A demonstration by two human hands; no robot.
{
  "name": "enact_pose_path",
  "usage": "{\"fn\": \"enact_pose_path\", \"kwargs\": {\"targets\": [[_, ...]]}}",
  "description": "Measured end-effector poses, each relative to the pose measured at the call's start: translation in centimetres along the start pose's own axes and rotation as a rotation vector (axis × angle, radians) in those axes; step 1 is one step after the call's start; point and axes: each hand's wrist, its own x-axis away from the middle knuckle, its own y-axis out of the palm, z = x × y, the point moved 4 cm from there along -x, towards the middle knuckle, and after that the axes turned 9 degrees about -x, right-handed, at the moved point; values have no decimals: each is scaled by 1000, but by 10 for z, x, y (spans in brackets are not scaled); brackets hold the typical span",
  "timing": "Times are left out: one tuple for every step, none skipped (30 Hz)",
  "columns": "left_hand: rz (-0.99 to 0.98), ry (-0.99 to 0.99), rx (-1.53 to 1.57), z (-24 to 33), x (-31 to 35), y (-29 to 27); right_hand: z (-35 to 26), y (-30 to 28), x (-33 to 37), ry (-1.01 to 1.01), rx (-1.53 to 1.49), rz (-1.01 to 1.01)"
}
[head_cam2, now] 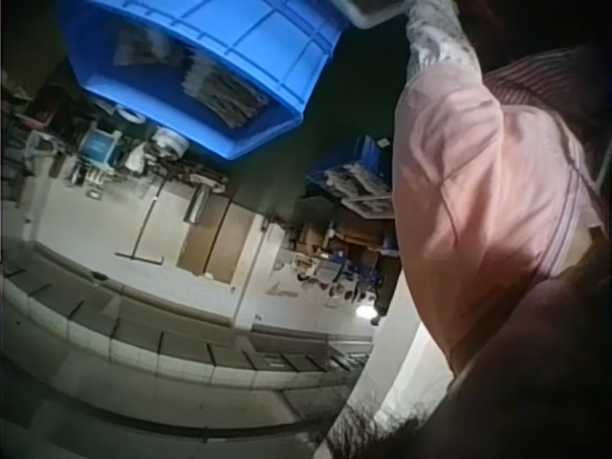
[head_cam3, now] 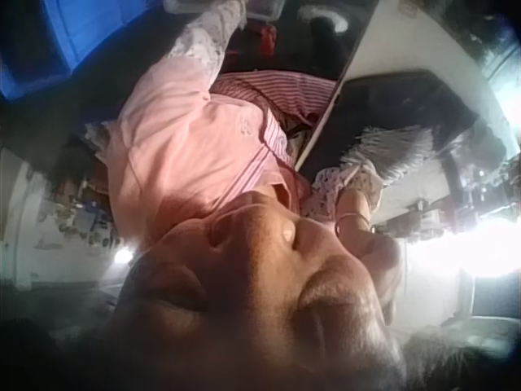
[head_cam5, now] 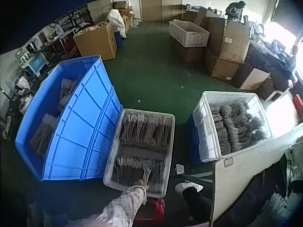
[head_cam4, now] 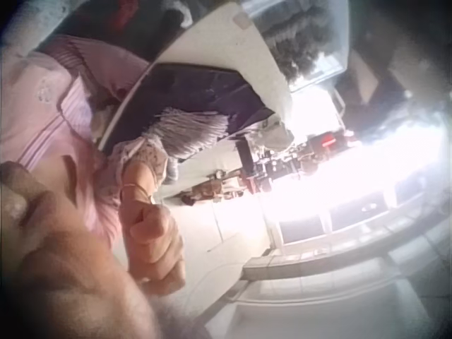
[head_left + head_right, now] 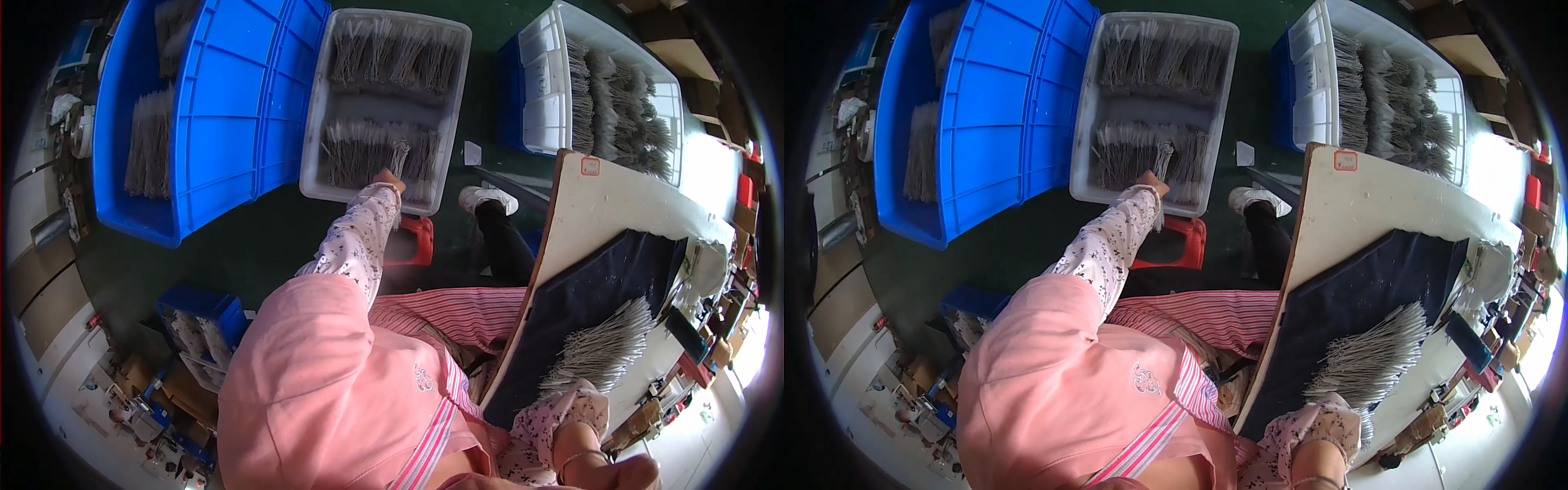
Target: The person gathers bundles of wire brushes from a table and places them into a clear plastic bin. The person repeatedly picks up handfuls of brushes, aligns them, and transfers them to the bin, which is positioned on a red stool next to a blue crate.
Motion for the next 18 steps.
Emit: {"fn": "enact_pose_path", "kwargs": {"targets": [[0, 5, 32, 9, -2, 5, 12, -16, -1, 10, 150, 37], [6, 24, 48, 20, -4, 6, 28, -33, 3, 33, 390, 98], [-3, 82, 41, 36, -1, -1, 44, -44, 9, 74, 659, 194], [-11, 44, 103, 37, 1, 4, 82, -59, -3, 157, 873, 112], [-9, 8, 161, 39, -1, 11, 125, -73, -9, 215, 1034, -10], [-21, 43, 152, 52, 0, 9, 155, -76, -1, 284, 1174, -72], [-26, 53, 136, 63, 2, 8, 187, -80, 7, 338, 1285, -153], [-21, 67, 113, 73, 0, 8, 214, -82, 16, 467, 1161, -28], [-19, 60, 112, 78, -1, 12, 232, -80, 23, 387, 1348, -187], [-10, 57, 98, 82, -5, 14, 245, -80, 30, 304, 1522, -338], [8, 61, 96, 84, -8, 18, 249, -81, 31, 340, 1452, -323], [26, 68, 92, 86, -11, 23, 252, -80, 30, 343, 1464, -334], [43, 77, 86, 88, -14, 27, 255, -80, 28, 348, 1478, -343], [48, 81, 72, 91, -16, 30, 255, -81, 27, 357, 1496, -346], [53, 86, 57, 93, -19, 33, 255, -82, 27, 360, 1488, -340], [58, 92, 43, 94, -21, 37, 255, -83, 28, 362, 1479, -334], [-9, 108, 44, 97, -18, 32, 256, -84, 28, 363, 1471, -327], [43, 107, 32, 101, -18, 34, 256, -85, 28, 363, 1469, -322]]}}
